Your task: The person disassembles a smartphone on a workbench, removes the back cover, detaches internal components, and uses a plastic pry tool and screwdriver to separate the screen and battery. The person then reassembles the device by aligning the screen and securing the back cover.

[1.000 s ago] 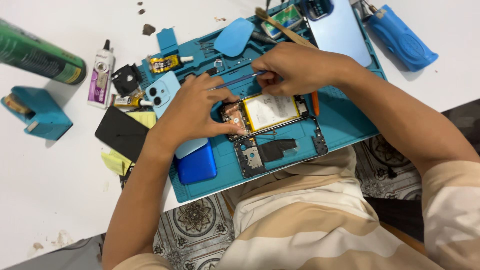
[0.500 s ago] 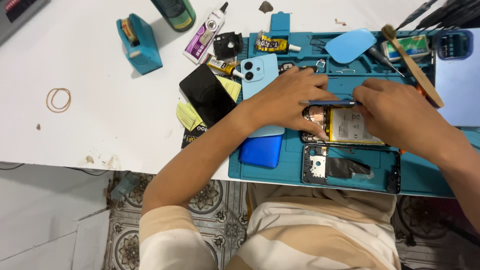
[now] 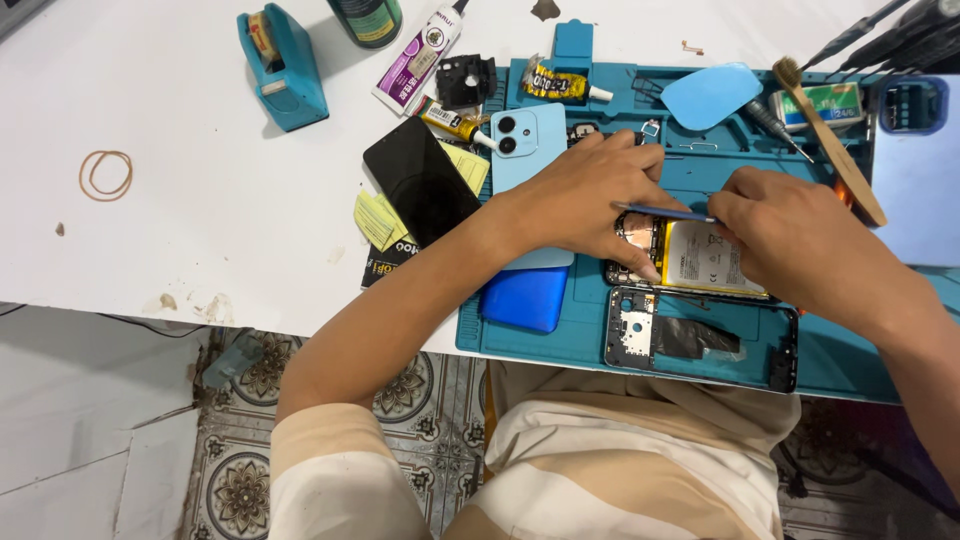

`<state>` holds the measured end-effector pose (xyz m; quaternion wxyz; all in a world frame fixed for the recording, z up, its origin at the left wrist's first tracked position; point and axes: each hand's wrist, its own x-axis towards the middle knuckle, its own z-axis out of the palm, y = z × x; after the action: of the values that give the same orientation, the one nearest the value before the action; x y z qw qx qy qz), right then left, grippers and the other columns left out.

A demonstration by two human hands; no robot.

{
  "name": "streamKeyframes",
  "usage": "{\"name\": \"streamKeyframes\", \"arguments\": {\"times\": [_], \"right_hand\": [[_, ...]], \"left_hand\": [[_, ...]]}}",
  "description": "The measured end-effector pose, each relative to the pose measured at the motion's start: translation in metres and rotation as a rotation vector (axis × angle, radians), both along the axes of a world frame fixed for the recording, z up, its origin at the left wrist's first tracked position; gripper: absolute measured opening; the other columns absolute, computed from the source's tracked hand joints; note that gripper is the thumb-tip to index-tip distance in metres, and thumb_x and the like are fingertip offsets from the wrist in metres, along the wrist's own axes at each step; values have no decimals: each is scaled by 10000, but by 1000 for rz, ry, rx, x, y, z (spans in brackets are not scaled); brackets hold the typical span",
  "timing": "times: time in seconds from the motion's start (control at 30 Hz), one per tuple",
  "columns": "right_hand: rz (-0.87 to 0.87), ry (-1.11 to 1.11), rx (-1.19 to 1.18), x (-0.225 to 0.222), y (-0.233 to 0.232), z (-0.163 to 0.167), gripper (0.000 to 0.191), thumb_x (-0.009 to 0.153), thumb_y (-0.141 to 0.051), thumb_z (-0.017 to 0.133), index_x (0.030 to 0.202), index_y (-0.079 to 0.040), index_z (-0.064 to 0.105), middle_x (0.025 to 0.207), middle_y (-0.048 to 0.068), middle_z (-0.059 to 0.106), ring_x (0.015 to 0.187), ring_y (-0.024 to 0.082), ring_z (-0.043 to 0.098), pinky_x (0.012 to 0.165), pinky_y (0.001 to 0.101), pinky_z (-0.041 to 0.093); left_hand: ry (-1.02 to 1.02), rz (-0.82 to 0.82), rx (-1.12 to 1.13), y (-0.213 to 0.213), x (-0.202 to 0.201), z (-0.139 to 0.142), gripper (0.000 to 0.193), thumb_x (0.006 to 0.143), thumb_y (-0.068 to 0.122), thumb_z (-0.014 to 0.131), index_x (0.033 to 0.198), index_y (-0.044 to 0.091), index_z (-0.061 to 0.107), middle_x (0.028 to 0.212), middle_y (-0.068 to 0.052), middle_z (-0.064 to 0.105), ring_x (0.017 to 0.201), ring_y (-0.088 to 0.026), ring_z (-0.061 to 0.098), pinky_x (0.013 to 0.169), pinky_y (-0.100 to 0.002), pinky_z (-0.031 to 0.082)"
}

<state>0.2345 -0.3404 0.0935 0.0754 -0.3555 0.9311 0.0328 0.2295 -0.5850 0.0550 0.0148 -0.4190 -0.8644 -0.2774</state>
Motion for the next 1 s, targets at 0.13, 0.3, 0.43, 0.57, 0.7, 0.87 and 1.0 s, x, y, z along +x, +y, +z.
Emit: {"name": "streamKeyframes", "arguments": {"times": [0.13,0.3,0.43,0.57,0.7,0.87,1.0], "right_hand": [[26,-34,61,0,-1,8,293,790,16,703,1074,-49,678,1036,78,657,968,255,694,825,385,579],[-1,-57,40,-1,-2,15,282,798,-2,713,1074,-51,680,1045,79,660,946,267,694,804,399,573],[-53,-138,-42,-5,2,20,255,847,-66,738,1090,-46,665,1072,86,650,887,293,692,760,414,568],[-50,-204,-205,-11,3,22,111,867,-46,686,959,-14,633,988,106,640,827,299,664,680,423,532],[5,-247,-322,-20,5,26,313,892,-219,771,819,-6,554,737,124,581,650,298,583,593,424,451],[-81,-395,-299,-25,11,26,406,851,-305,821,829,-40,514,596,122,611,515,300,577,504,424,428],[81,-459,-439,-31,22,22,350,856,-204,759,784,-30,463,662,103,695,522,276,575,489,412,429]], "left_hand": [[4,9,-19,0,1,5,677,627,647,876,1193,288,778,973,-11,552,963,-250,497,777,-404,395],[38,3,-13,1,-1,4,662,624,643,886,1171,286,787,999,-33,545,959,-263,494,754,-416,400],[41,-12,25,1,-5,-2,716,618,659,893,1191,249,768,1048,-37,544,985,-265,494,788,-414,413],[15,-38,48,-2,-7,-5,744,643,674,888,1212,217,744,1053,-42,546,1004,-263,497,810,-420,410],[43,-73,91,-2,-8,-7,687,699,645,878,1220,217,746,1110,-54,559,1062,-271,508,841,-431,414],[24,-72,64,0,-8,-5,678,698,651,864,1214,225,753,1108,-63,572,1068,-283,518,870,-438,427],[2,-64,2,4,-8,-1,690,694,661,852,1234,242,754,1079,-67,580,1044,-289,526,870,-446,425]]}}
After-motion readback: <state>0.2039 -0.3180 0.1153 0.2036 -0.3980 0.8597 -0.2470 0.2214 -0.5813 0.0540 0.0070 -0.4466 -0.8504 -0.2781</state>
